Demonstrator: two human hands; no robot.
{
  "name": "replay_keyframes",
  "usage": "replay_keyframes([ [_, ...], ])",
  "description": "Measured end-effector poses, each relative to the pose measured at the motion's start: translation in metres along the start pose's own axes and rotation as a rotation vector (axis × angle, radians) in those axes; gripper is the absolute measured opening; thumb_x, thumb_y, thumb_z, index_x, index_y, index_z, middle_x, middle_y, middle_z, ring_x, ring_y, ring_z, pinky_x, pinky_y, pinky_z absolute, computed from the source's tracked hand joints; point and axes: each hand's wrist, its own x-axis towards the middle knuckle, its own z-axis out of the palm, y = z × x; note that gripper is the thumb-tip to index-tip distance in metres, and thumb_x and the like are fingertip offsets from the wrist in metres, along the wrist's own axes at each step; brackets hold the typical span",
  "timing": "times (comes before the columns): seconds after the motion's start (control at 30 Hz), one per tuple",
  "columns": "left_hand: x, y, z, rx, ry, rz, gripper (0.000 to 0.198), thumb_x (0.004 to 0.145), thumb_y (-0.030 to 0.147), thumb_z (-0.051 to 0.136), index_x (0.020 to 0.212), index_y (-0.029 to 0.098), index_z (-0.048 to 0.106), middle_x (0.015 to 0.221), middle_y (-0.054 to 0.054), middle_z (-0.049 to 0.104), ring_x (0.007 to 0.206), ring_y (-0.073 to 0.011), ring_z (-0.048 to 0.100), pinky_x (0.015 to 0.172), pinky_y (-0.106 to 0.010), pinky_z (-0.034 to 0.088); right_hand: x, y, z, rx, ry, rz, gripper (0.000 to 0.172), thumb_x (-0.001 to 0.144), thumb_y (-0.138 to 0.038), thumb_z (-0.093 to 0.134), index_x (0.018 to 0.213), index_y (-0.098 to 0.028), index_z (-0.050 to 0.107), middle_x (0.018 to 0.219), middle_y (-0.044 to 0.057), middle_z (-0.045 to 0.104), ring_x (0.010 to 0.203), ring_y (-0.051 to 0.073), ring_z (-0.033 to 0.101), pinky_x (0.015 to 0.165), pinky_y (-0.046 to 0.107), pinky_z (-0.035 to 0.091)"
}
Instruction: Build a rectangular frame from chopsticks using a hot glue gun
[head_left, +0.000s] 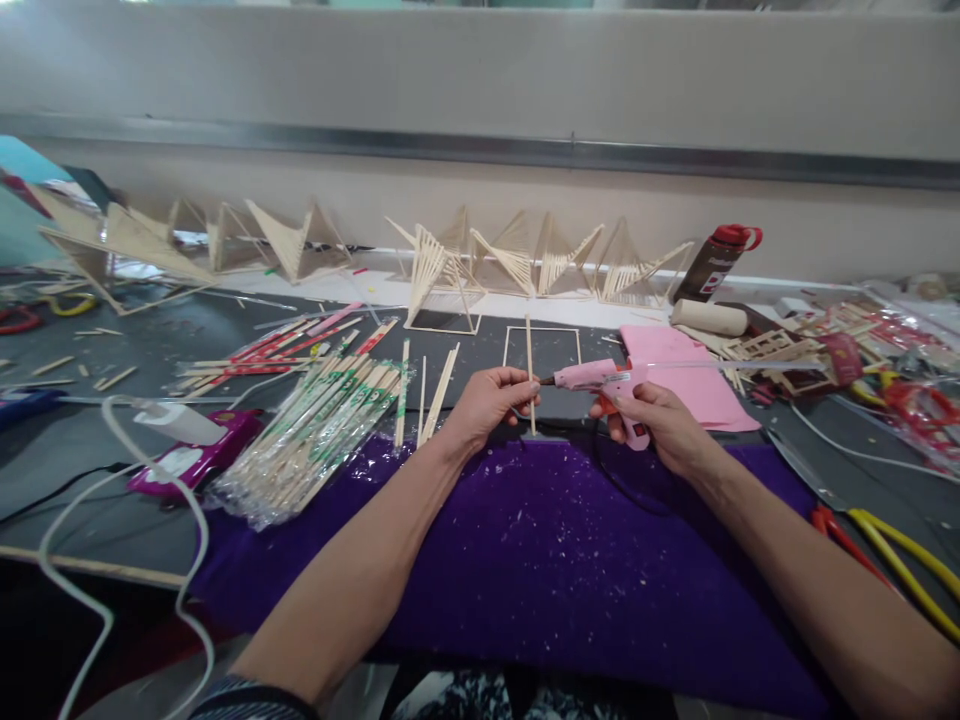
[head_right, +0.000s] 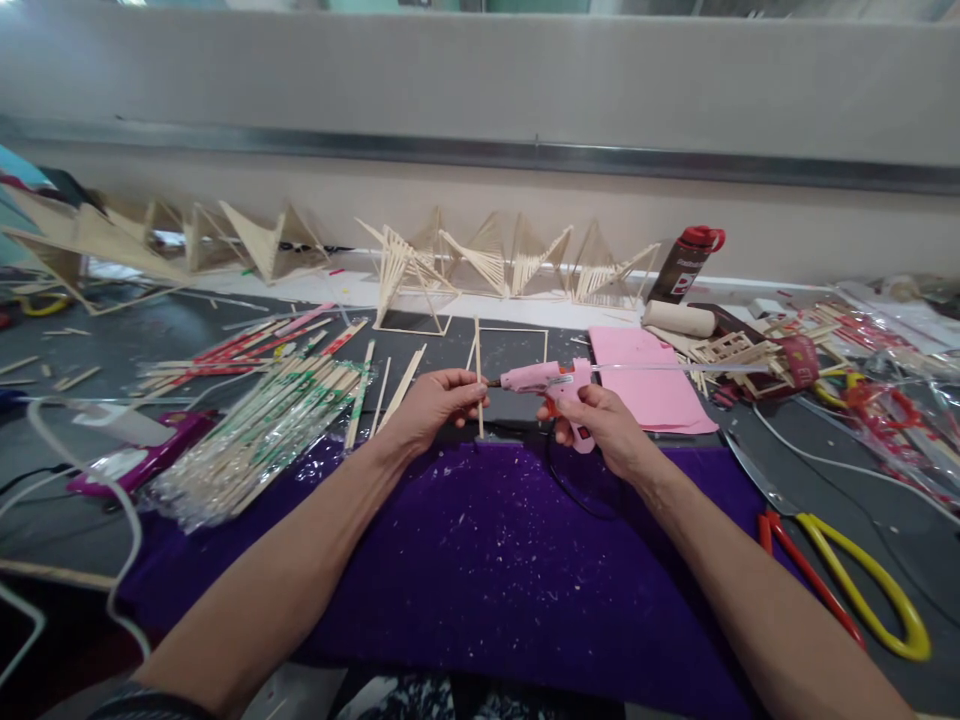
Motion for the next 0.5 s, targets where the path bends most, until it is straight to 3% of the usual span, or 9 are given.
replay_keyframes([
  [0.27, 0.0006, -0.0011, 0.002, 0.025, 0.003, -0.015, 0.023, 0.071, 0.034, 0.064, 0.07, 0.012, 0.058, 0.068, -0.004, 0.062, 0.048, -0.0046, 0.048, 0.04, -0.015, 0.036, -0.0003, -0.0023, -0.0019, 0.017, 0.036, -0.028, 0.027, 0.073, -0.037, 0.065, 0.089, -0.016, 0.061, 0.085, 0.007, 0.068, 0.05, 0.009, 0.054, 0.043, 0.022, 0.037],
  [0.5, 0.0017, 0.0042, -0.0061, -0.025, 0.137, 0.031, 0.02, 0.069, 0.027, 0.066, 0.084, 0.013, 0.063, 0.084, -0.008, 0.065, 0.058, -0.0074, 0.056, 0.041, -0.014, 0.038, 0.0029, -0.006, -0.0091, 0.08, 0.14, -0.09, 0.025, 0.074, -0.036, 0.063, 0.088, -0.015, 0.06, 0.086, 0.007, 0.067, 0.05, 0.009, 0.053, 0.043, 0.021, 0.039],
])
